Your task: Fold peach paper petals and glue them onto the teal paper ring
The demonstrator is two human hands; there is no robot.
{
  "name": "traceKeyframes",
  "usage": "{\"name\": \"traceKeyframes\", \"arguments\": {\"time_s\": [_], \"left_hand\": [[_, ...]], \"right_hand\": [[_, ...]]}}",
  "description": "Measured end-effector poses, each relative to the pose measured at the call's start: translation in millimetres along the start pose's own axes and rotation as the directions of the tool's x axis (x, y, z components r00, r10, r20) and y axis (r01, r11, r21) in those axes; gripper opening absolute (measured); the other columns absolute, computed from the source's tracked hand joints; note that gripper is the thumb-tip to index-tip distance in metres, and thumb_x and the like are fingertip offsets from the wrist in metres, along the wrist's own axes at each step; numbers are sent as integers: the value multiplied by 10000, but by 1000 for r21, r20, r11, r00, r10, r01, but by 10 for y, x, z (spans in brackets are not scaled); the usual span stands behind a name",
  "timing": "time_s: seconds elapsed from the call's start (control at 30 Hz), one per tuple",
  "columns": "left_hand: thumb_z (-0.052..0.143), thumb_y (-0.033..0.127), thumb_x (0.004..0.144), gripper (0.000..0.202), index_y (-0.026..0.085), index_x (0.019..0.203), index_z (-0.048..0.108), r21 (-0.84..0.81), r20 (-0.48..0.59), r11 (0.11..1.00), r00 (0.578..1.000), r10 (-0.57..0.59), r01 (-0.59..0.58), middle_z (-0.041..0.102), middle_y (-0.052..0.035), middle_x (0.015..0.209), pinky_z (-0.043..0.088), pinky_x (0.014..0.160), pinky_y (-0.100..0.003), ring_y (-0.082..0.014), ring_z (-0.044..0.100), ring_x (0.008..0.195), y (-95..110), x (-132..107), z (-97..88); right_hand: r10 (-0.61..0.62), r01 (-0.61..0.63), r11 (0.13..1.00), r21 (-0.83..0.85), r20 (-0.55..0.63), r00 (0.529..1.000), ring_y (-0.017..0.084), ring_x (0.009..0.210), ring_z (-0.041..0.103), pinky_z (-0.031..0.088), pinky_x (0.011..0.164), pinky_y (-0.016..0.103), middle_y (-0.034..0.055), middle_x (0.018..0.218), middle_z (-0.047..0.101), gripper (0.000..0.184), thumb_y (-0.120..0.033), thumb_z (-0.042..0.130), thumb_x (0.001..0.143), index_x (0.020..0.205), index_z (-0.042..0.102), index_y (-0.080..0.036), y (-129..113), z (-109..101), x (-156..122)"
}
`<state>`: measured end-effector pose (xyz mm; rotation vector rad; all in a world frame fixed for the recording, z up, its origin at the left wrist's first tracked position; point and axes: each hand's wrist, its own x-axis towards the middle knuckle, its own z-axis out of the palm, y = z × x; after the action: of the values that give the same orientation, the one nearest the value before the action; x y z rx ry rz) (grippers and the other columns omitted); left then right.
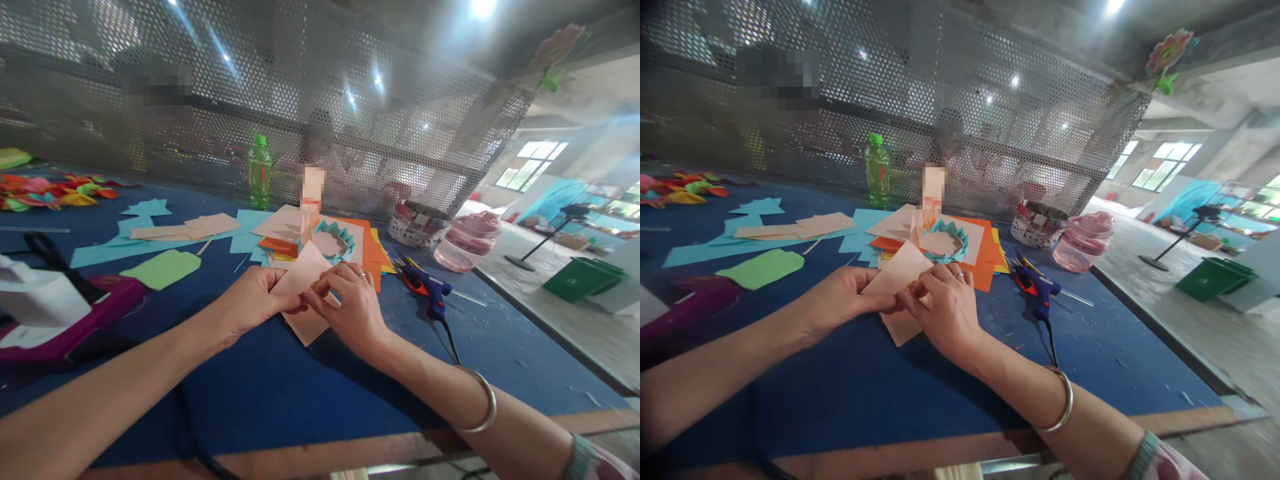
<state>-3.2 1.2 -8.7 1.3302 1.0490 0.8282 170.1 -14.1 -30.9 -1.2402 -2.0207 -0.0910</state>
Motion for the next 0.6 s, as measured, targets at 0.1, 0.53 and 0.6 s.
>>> {"name": "traceKeyframes", "arguments": {"time_s": [0.1,0.53,0.6], "left_hand": [[783,187,556,202,175,754,745,-9,-38,1000,999,7,-8,752,1,717,538,794,-320,-208,699,761,6,-2,-10],[763,215,632,218,144,837,742,47,-76,998,996,54,-50,771,-50,819,532,784,-324,-237,706,831,-7,-5,-82],[768,214,631,226,144,844,742,35,-74,998,996,46,-43,773,-51,838,534,799,-323,-239,707,849,-10,-8,-78]], "right_hand": [[90,-87,996,29,-88,992,223,941,540,411,840,393,51,943,611,281,-443,693,770,862,572,-207,-15,-12,8],[339,-512,630,585,386,858,128,690,539,392,596,242,38,826,639,474,-578,642,748,921,626,-136,36,10,50],[305,-505,647,571,412,858,112,633,507,344,558,234,30,771,644,437,-561,626,771,855,664,-133,28,-10,48]]}}
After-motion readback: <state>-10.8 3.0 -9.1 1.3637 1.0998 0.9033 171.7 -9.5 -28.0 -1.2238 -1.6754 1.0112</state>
